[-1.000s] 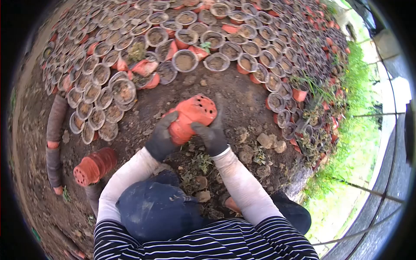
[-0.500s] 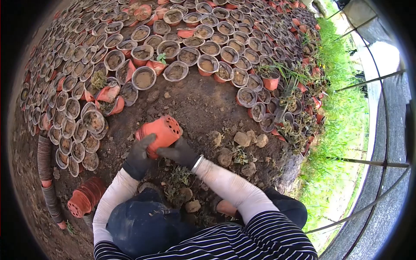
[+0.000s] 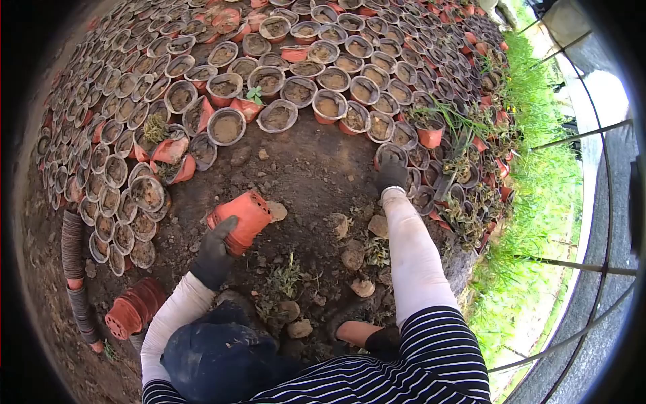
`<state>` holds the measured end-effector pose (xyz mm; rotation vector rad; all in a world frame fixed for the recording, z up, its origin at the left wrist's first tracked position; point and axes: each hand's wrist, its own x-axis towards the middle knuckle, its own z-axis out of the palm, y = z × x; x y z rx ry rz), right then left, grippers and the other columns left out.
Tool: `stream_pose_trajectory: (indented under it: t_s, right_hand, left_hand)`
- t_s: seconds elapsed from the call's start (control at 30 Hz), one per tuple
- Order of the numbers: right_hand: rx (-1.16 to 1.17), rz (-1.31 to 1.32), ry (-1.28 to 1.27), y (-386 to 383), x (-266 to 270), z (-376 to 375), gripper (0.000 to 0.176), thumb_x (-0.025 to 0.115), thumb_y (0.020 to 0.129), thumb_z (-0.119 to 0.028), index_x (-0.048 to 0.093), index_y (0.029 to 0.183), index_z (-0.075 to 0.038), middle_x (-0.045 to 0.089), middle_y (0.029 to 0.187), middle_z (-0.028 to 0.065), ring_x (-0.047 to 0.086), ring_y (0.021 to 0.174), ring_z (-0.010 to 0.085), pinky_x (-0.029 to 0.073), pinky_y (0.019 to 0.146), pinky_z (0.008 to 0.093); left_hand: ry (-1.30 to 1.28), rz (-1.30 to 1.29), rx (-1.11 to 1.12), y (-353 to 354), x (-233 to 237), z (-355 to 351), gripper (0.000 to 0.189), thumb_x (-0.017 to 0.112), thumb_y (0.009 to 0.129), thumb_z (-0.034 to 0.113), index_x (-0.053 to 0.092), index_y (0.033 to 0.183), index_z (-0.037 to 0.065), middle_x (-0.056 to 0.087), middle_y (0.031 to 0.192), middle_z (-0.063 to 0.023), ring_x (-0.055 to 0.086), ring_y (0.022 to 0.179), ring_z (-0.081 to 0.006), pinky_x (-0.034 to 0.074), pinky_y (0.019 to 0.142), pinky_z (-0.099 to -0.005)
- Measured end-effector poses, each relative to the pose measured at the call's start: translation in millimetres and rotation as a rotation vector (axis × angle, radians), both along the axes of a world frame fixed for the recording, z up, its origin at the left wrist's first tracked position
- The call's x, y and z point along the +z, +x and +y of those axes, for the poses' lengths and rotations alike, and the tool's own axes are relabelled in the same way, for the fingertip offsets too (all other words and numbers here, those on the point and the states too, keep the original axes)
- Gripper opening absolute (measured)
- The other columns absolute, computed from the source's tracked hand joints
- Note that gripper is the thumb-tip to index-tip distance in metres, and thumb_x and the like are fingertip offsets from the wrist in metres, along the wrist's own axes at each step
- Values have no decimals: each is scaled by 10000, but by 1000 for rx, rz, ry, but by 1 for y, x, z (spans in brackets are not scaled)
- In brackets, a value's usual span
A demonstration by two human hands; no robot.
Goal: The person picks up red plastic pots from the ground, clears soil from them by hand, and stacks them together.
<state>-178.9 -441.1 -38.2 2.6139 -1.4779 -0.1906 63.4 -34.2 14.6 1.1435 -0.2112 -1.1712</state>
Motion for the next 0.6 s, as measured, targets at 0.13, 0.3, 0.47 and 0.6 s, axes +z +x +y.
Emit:
stream_pose_trajectory:
  t_s: [0.13,0.3,0.47,0.6]
  right_hand:
    - [-134,-91,179,3,11,-17,266,535,877,-281,645,1053,-115,667,1052,171,632,1001,341,484,863,432]
    - [88,-930,374,-14,-13,-25,218,538,871,-141,635,1031,-30,670,1005,150,634,973,316,486,839,399]
    - [275,-961,654,26,37,61,239,604,846,-132,624,1042,4,641,1022,172,620,956,308,480,870,378]
    - [742,-968,531,60,52,155,358,639,833,-186,607,1126,17,634,1121,178,609,1044,326,462,940,389]
  left_hand:
    - [73,-329,-62,6,-47,21,474,573,904,143,428,1328,-9,534,1295,-163,553,1170,-288,468,986,-424]
    - [75,-183,19,7,-49,18,436,537,919,111,442,1329,-2,552,1281,-155,556,1168,-281,456,991,-413]
    - [167,-938,-172,10,1,11,396,526,905,68,499,1292,-10,586,1237,-175,570,1150,-288,439,984,-386]
    - [314,-536,-97,6,26,-2,368,566,895,80,534,1251,-9,619,1176,-142,597,1079,-239,454,945,-359]
